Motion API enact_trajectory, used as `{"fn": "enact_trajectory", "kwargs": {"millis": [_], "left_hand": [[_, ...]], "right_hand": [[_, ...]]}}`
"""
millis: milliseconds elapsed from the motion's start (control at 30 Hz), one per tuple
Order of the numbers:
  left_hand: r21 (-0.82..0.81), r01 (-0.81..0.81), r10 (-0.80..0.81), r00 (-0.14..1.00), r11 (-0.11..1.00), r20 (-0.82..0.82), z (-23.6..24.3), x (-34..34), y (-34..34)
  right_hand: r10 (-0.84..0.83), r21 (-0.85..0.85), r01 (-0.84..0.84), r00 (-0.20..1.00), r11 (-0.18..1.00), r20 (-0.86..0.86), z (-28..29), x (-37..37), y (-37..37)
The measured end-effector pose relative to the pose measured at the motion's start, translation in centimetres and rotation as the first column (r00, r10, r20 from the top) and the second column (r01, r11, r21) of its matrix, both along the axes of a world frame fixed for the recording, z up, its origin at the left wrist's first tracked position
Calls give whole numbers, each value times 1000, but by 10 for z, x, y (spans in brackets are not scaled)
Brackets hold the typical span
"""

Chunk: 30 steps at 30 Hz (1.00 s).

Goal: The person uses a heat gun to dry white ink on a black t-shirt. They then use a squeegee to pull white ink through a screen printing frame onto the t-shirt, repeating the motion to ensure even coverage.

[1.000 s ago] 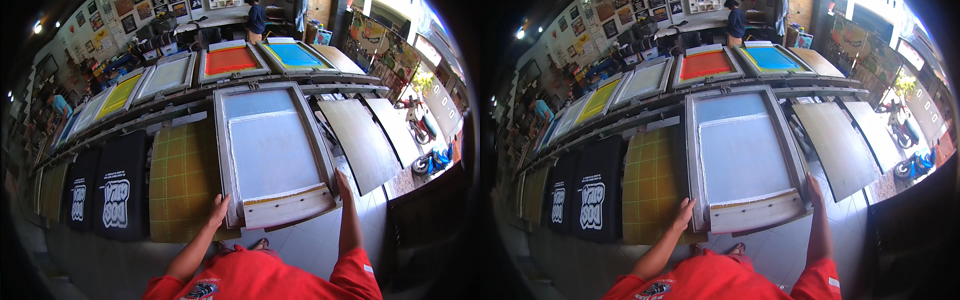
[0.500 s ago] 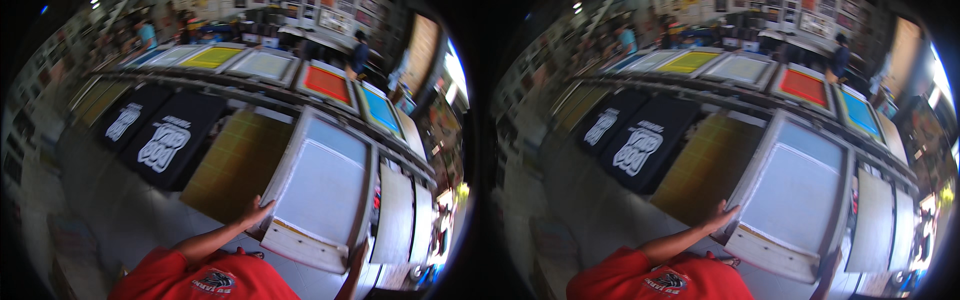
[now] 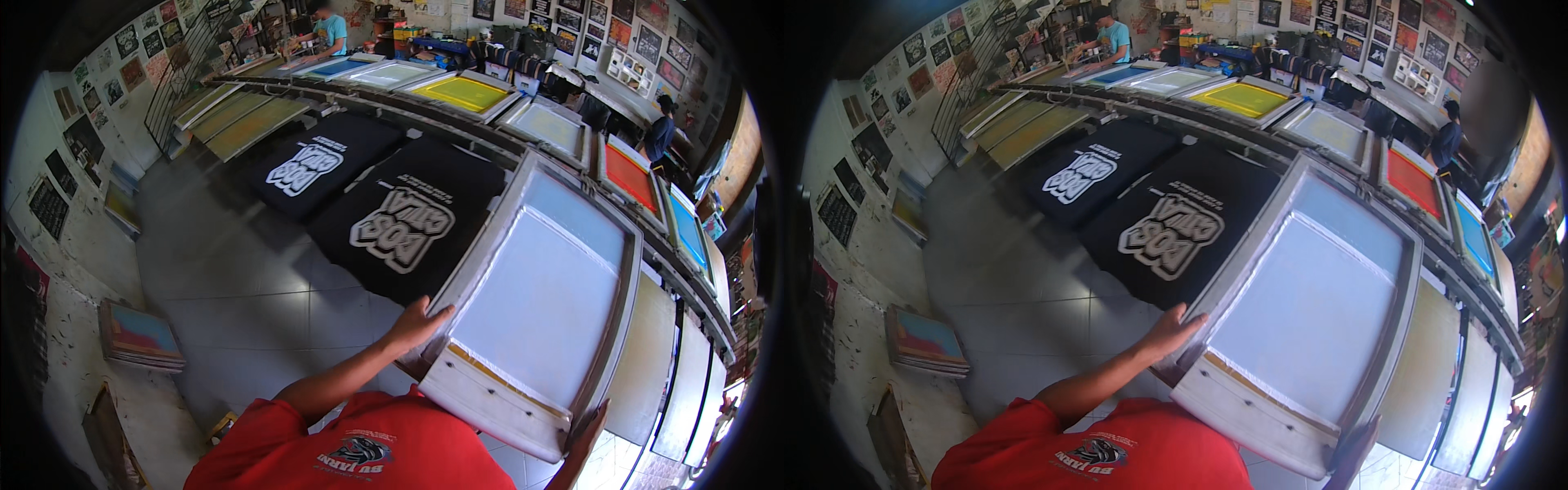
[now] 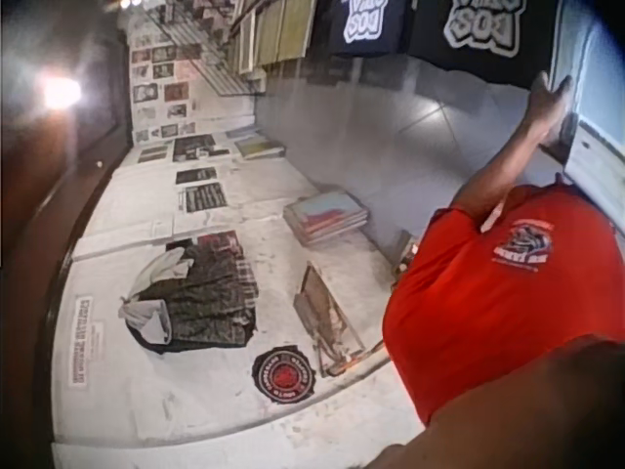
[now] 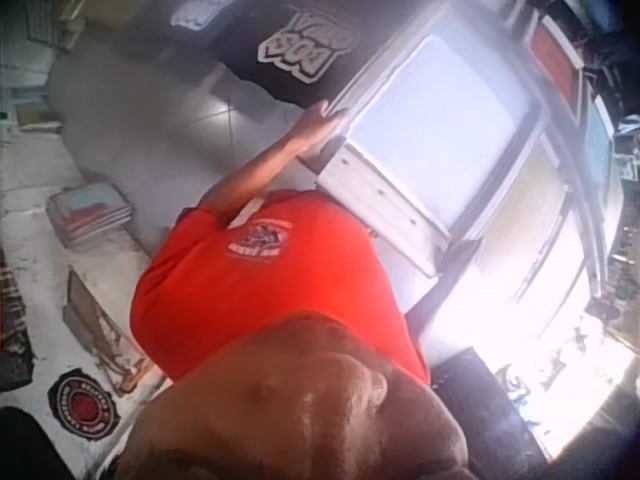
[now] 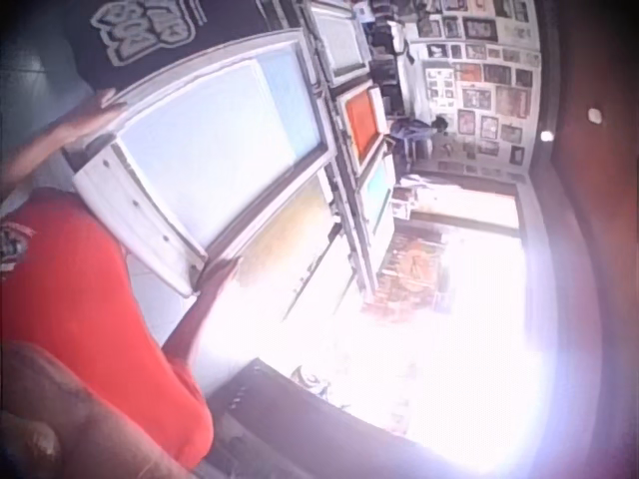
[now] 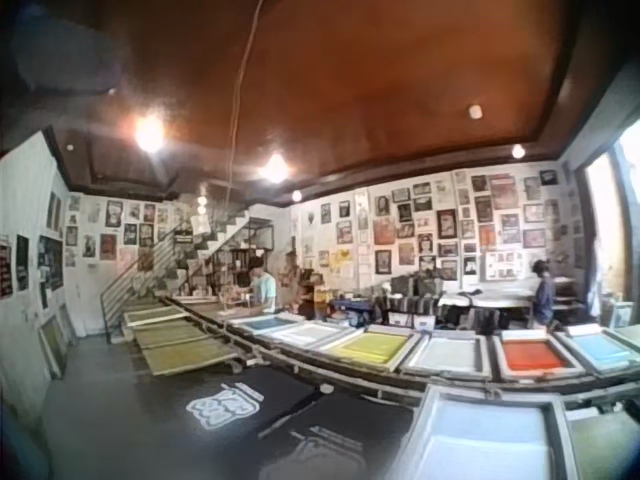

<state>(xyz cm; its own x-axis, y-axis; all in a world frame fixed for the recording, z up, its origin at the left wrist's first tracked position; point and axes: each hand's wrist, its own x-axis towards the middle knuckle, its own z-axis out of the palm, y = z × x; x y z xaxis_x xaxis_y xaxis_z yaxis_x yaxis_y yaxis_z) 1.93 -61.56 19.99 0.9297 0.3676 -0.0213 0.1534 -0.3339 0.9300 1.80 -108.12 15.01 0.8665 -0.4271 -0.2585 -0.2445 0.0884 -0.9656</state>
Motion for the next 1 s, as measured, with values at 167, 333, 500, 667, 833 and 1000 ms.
{"fn": "enact_trajectory", "kwargs": {"millis": [167, 333, 500, 667, 833, 1000], "left_hand": [[-69, -30, 20, 989, 997, -145, 10, -35, 131], [-36, -184, 167, 944, 982, -285, 28, -49, 230], [-34, -227, 201, 915, 973, -351, 19, -42, 326], [126, -320, 343, 903, 939, -259, -15, -31, 442], [155, -388, 415, 881, 909, -227, -13, -27, 549], [154, -392, 418, 883, 907, -213, -30, -19, 663]], "right_hand": [[119, -88, -123, 992, 989, -49, 33, 2, 142], [325, -174, -325, 945, 929, -32, 38, 24, 246], [322, -163, -331, 943, 929, -83, 52, 55, 357], [319, -129, -320, 947, 938, -29, 29, 104, 471], [469, -155, -460, 883, 874, 22, 28, 138, 583], [465, -105, -461, 885, 881, 24, 17, 137, 687]]}}
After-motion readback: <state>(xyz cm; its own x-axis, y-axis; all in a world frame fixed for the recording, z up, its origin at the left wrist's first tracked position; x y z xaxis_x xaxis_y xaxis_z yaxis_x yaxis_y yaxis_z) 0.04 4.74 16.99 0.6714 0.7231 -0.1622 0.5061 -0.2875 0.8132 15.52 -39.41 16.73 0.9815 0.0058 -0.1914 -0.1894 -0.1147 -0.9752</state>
